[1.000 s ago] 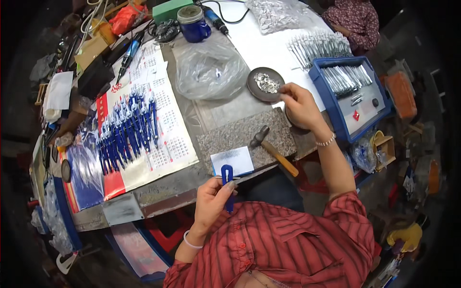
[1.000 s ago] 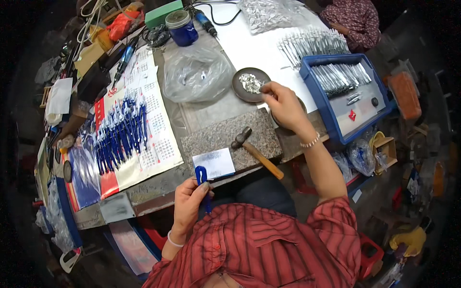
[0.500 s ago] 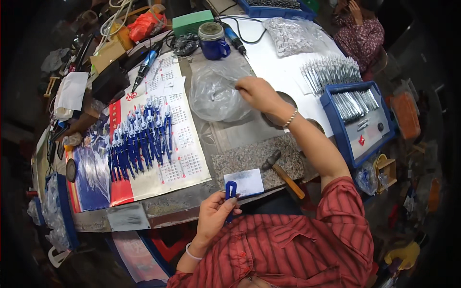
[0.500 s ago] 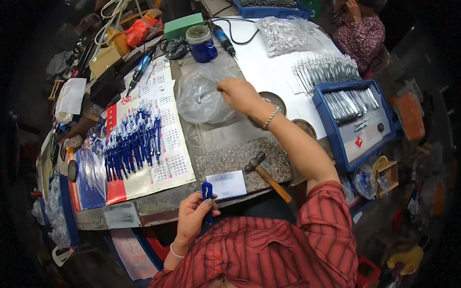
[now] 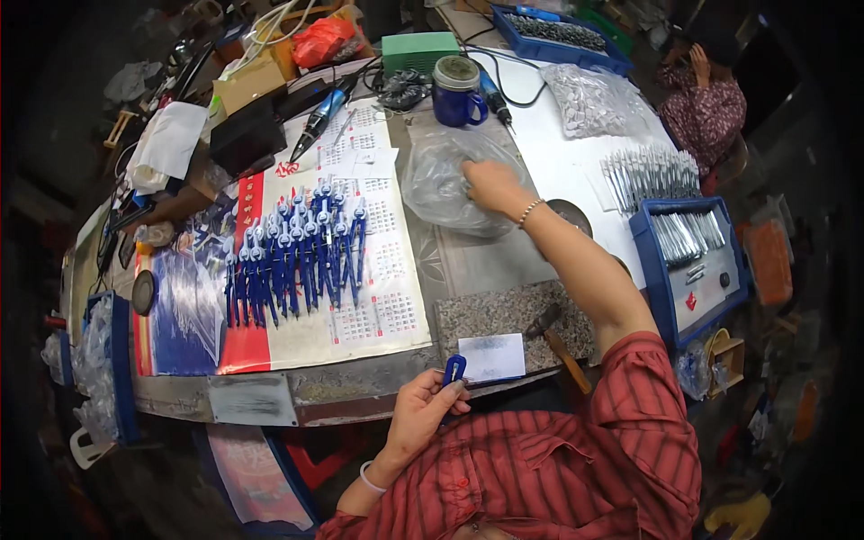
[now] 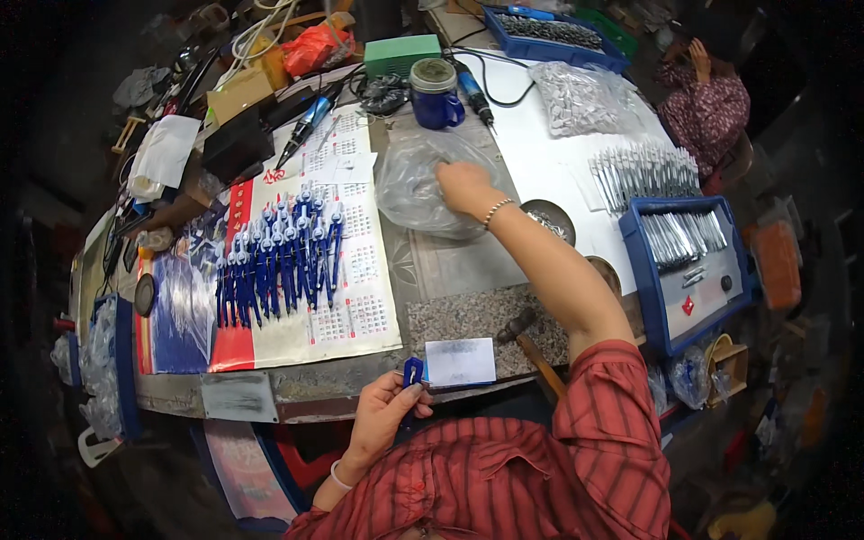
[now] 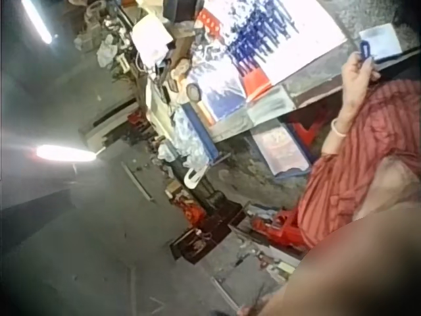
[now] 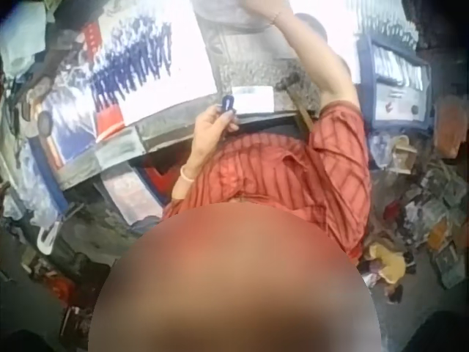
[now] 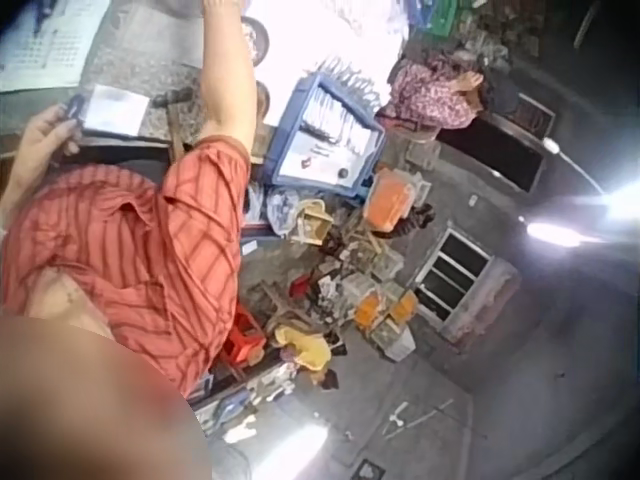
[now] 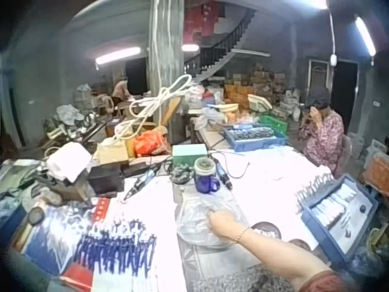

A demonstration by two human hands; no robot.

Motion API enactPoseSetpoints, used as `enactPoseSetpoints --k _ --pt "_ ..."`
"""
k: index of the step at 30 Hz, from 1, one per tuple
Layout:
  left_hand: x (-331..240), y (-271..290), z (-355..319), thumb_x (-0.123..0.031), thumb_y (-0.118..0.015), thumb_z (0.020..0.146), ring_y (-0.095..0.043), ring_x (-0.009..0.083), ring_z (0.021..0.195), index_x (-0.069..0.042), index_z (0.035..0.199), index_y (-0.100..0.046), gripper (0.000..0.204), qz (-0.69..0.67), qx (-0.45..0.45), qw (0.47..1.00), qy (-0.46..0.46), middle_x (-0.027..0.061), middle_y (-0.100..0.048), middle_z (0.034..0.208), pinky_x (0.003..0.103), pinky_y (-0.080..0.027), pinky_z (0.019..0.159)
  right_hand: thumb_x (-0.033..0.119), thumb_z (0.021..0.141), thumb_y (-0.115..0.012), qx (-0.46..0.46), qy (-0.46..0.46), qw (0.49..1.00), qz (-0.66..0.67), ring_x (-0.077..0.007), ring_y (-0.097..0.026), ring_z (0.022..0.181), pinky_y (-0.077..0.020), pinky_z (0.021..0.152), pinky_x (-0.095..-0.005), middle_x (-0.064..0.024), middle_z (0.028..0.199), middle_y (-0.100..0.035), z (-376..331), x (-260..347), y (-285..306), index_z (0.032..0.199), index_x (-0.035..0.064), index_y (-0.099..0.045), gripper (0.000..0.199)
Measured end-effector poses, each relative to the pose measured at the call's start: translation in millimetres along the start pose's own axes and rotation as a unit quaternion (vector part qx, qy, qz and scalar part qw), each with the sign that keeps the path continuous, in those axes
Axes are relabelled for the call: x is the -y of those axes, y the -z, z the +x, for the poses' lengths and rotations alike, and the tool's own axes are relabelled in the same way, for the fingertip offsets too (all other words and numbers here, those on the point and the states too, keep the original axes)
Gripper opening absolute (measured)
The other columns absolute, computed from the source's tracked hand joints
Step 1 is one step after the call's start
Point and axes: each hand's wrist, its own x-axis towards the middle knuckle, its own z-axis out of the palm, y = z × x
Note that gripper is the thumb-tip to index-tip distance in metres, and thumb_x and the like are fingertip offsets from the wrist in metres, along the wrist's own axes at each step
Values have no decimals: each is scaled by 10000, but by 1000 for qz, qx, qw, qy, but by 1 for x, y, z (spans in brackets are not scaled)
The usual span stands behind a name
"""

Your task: The person is assembling blue plastic tool handles by inserting metal pins and tapping them into place with a hammer.

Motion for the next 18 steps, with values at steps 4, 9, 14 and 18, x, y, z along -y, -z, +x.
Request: enactPoseSetpoints --k 4,9,14,18 --pt "0 6 -5 -94 -560 913 -618 122 685 37 975 -576 146 -15 4 1000 -5 98 -647 818 237 -505 654 179 782 -669 -96 -10 960 261 -223 -636 743 -498 652 -339 -145 820 -647 -28 7 30 1042 -23 -586 339" --pt "-5 3 -10 -75 -548 913 -606 105 692 26 1095 -555 208 -49 20 999 -14 77 -633 805 226 -508 647 168 879 -608 54 -101 740 663 -74 -555 625 -461 567 -212 -37 804 -609 -111 53 83 1048 -24 -590 256" --pt "-19 -13 -13 -47 -534 907 -588 92 685 -11 1237 -452 341 -44 61 997 0 79 -618 838 223 -496 625 189 925 -567 117 -110 623 766 -40 -532 569 -428 496 -170 -1 793 -603 -180 73 66 1006 9 -608 201" --pt "-16 -19 -20 -49 -534 908 -598 103 652 -10 1213 -450 319 -43 77 996 1 87 -626 839 216 -492 606 194 923 -571 144 -144 566 799 -40 -536 587 -423 498 -170 -6 772 -604 -212 86 60 988 26 -611 184"
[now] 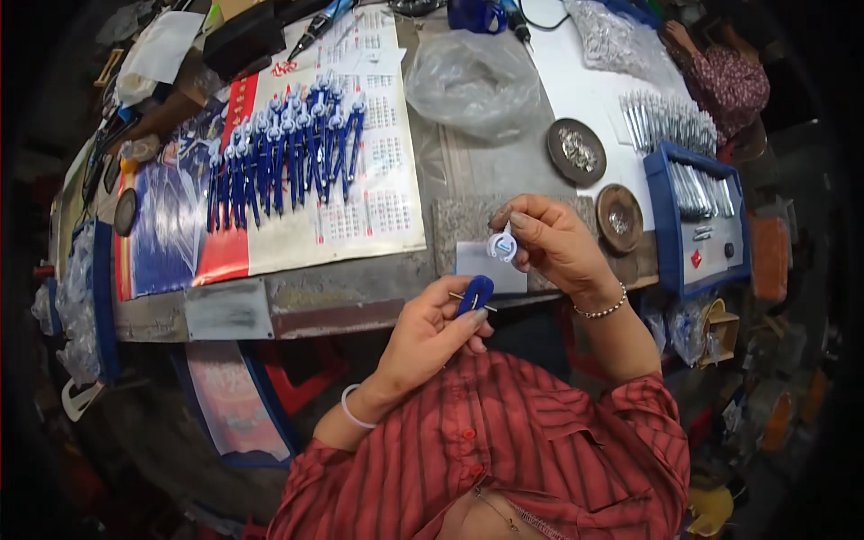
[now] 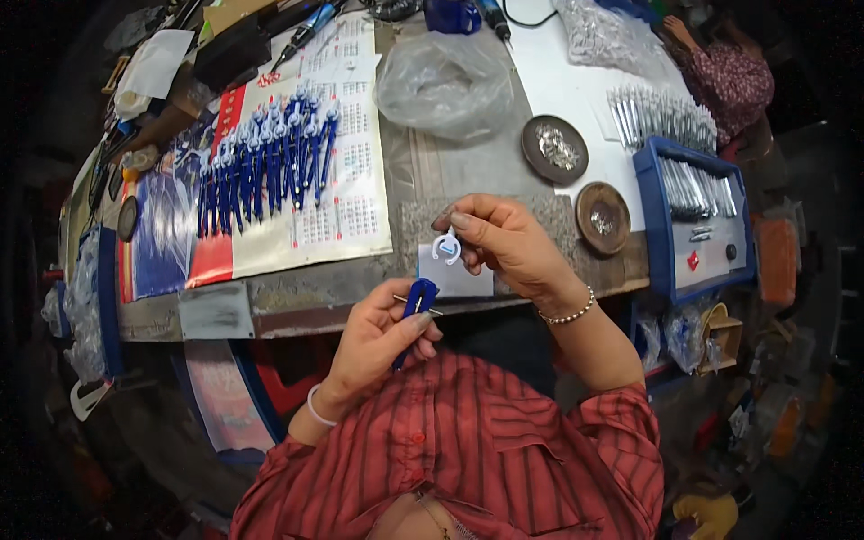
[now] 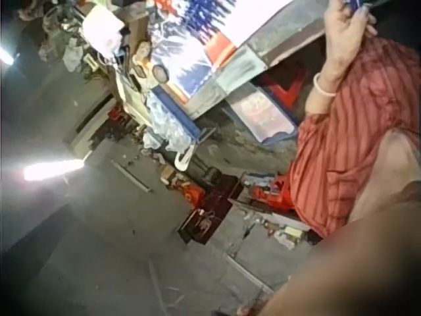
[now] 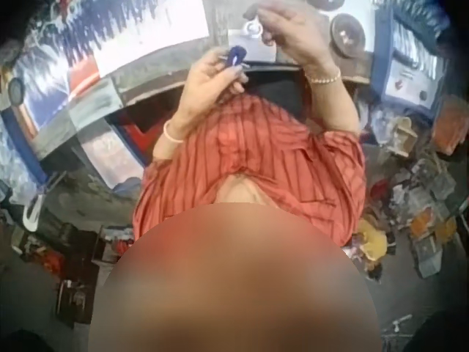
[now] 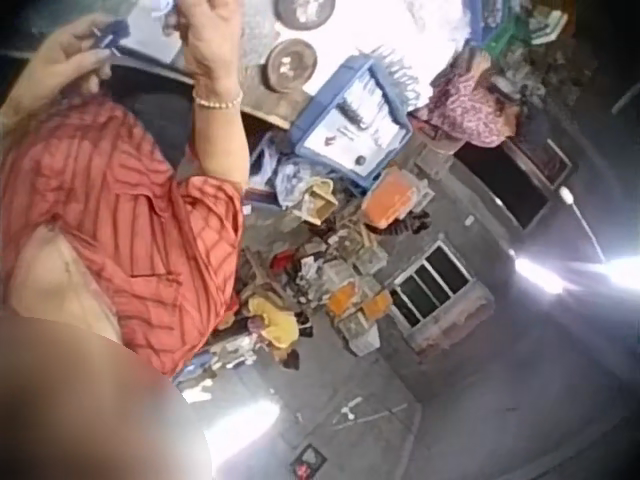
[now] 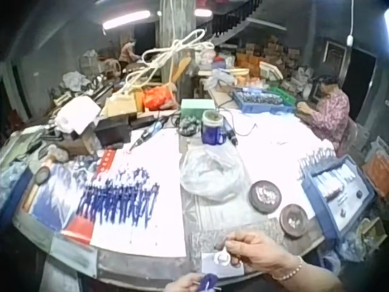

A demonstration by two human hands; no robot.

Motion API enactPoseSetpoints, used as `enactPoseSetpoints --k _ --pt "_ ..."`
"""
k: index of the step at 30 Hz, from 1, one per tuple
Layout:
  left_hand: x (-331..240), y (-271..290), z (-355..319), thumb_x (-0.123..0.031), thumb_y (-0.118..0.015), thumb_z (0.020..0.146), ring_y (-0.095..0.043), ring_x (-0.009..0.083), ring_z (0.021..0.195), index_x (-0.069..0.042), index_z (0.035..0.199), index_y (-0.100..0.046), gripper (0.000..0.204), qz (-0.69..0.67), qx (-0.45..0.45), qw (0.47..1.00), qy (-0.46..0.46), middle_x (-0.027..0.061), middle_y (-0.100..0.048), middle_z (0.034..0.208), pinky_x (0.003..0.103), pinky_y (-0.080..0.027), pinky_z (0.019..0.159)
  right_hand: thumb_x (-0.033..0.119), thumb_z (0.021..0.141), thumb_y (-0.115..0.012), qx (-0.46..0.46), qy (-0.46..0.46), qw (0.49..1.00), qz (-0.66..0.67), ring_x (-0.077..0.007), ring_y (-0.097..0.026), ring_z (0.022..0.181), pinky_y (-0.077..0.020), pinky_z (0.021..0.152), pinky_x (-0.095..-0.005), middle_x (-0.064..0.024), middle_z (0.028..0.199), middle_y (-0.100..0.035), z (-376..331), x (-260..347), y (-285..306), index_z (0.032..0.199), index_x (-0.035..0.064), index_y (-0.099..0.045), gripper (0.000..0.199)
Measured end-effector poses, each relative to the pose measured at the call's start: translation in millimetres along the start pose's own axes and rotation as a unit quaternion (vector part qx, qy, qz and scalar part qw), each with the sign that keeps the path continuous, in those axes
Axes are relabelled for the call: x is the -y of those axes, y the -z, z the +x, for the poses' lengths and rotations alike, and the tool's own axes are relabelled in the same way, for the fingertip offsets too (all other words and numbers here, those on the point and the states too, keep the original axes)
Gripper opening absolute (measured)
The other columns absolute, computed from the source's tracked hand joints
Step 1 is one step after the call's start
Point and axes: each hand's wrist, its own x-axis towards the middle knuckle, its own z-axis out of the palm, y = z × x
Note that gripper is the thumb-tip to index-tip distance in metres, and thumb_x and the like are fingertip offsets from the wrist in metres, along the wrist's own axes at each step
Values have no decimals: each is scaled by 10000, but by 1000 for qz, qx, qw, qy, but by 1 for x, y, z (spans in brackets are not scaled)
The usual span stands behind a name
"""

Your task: The person is assembling blue plastic tool handles by inserting metal pins and tapping them into place with a hammer.

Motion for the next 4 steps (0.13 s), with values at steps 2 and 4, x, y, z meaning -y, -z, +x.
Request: enactPoseSetpoints --k 2,4 --pt "4 -4 -4 -54 -536 911 -603 108 651 -7 1211 -449 316 -4 5 1000 -2 94 -628 839 218 -495 600 196 922 -573 6 11 999 29 -46 -538 593 -428 501 -177 -7 767 -601 -7 -11 1 988 27 -610 185" --pt "10 -3 -7 -65 -542 914 -614 122 654 -8 1210 -449 316 -2 18 1000 6 103 -631 843 225 -510 609 185 918 -578 21 9 999 45 -53 -540 595 -444 516 -196 -11 803 -607 -14 -16 1 1014 24 -602 189"
